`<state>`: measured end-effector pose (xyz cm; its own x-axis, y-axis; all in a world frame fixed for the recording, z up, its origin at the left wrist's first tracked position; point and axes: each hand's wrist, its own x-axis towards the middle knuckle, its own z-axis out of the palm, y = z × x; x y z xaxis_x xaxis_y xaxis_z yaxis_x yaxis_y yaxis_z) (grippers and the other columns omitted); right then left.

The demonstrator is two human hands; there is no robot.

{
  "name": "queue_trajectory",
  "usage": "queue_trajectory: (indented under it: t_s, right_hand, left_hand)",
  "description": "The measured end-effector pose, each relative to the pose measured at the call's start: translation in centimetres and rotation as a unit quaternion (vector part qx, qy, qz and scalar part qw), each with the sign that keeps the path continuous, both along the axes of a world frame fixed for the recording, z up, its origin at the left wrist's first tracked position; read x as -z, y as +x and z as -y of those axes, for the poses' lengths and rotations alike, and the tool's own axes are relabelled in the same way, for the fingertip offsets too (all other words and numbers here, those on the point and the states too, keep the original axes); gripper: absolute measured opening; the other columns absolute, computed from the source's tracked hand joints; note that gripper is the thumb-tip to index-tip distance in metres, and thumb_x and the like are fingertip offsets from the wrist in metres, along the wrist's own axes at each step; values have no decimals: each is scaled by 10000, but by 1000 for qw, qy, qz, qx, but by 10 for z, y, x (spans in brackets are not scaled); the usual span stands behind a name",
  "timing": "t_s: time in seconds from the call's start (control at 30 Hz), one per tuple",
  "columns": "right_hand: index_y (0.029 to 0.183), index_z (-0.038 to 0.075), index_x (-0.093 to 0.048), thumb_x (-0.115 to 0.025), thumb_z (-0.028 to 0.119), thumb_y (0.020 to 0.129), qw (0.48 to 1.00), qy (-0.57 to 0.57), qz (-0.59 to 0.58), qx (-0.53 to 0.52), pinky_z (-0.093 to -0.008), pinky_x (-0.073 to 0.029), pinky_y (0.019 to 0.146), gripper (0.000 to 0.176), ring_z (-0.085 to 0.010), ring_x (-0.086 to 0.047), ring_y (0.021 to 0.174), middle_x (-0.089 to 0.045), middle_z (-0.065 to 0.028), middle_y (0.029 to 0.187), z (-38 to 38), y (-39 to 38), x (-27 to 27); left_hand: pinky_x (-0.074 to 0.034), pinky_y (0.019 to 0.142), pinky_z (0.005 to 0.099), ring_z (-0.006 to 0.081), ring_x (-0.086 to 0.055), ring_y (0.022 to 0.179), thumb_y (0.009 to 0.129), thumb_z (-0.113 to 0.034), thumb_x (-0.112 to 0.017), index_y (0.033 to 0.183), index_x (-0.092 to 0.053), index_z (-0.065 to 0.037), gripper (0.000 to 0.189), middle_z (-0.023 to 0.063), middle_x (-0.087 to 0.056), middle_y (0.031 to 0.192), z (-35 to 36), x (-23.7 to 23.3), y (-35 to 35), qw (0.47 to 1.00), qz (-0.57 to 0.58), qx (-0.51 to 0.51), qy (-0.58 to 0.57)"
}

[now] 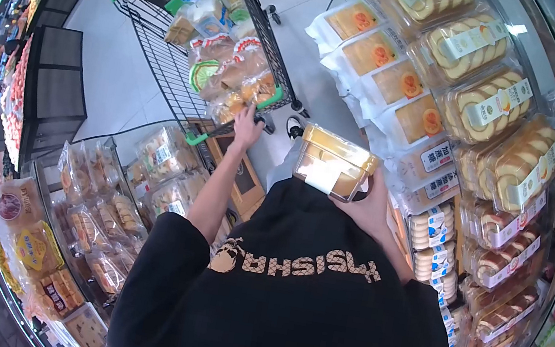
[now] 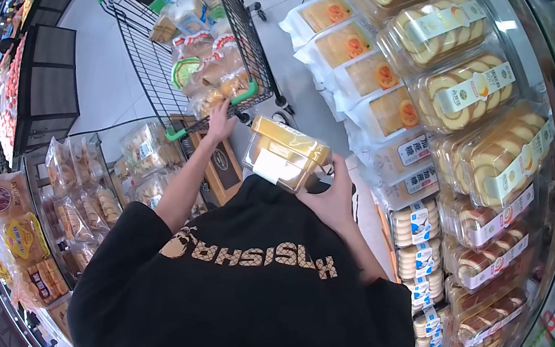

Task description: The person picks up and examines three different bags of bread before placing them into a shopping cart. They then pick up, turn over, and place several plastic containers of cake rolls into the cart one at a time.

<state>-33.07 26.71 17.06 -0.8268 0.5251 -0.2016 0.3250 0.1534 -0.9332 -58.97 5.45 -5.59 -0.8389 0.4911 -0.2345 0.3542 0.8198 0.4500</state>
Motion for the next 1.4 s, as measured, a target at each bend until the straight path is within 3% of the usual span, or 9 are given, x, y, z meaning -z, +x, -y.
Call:
queue_trajectory:
  t_s: [0.23,0.43,0.67,0.8,0.87,1.0,1.17,1.37,1.4]
  right_hand:
    - [1126,-3,-414,-824,193,573,998,-31,-47,13,-327,-401,884,716,-215,-531,1013,-550,-138,1035,3,-35,-16]
    - [1210,-7,-329,-765,99,656,951,-291,-100,38,-328,-358,964,713,-205,-472,1108,-474,-136,1155,-1,-43,-20]
    - [1209,-7,-371,-705,168,718,918,-382,-96,40,-303,-359,956,619,-176,-488,1084,-503,-130,1138,0,-39,-29]
    - [1218,-7,-369,-706,175,714,914,-391,-100,45,-298,-353,958,633,-170,-485,1083,-506,-127,1139,4,-35,-35]
    - [1225,-6,-364,-707,178,710,916,-387,-96,44,-296,-351,958,645,-168,-486,1076,-502,-129,1145,4,-33,-35]
    - [1212,4,-360,-713,169,705,914,-387,-111,57,-297,-351,956,639,-169,-484,1071,-492,-124,1143,8,-31,-42]
    - [1175,26,-355,-726,145,692,929,-352,-94,60,-304,-340,960,620,-178,-464,1089,-476,-114,1135,9,-25,-43]
    - [1183,20,-353,-723,143,693,920,-373,-97,67,-307,-325,971,626,-180,-451,1104,-474,-112,1144,12,-18,-48]
    - [1183,20,-353,-723,143,693,920,-374,-96,69,-307,-325,971,626,-180,-451,1104,-474,-112,1144,12,-17,-48]
  left_hand:
    - [-308,985,451,365,-366,1159,716,-219,-586,1278,-419,-73,605,192,-434,1239,-1,-16,28,996,61,44,36]
    - [-308,988,429,397,-394,1126,723,-235,-597,1232,-449,-29,569,234,-453,1202,-2,-25,42,988,122,81,51]
    - [-384,937,399,369,-495,1071,780,-220,-572,1208,-451,17,504,251,-528,1111,-2,-18,66,957,238,109,127]
    - [-403,921,361,314,-525,1069,794,-219,-584,1190,-461,40,490,233,-548,1119,-12,-36,74,933,286,94,197]
    - [-416,903,329,252,-546,1053,800,-220,-607,1169,-478,54,478,207,-568,1122,-24,-63,77,882,404,70,230]
    - [-423,889,311,202,-550,1031,795,-203,-628,1164,-494,45,464,172,-587,1105,-20,-10,91,871,410,49,267]
    - [-430,884,308,182,-545,1027,793,-191,-647,1195,-475,32,491,136,-579,1120,-21,-5,102,807,517,4,286]
    - [-437,875,306,175,-543,1023,795,-177,-654,1214,-459,23,503,114,-573,1125,-30,-55,108,731,578,-69,356]
    - [-403,922,306,182,-517,1071,843,-216,-598,1249,-415,20,504,114,-532,1190,-38,-99,105,780,520,-65,341]
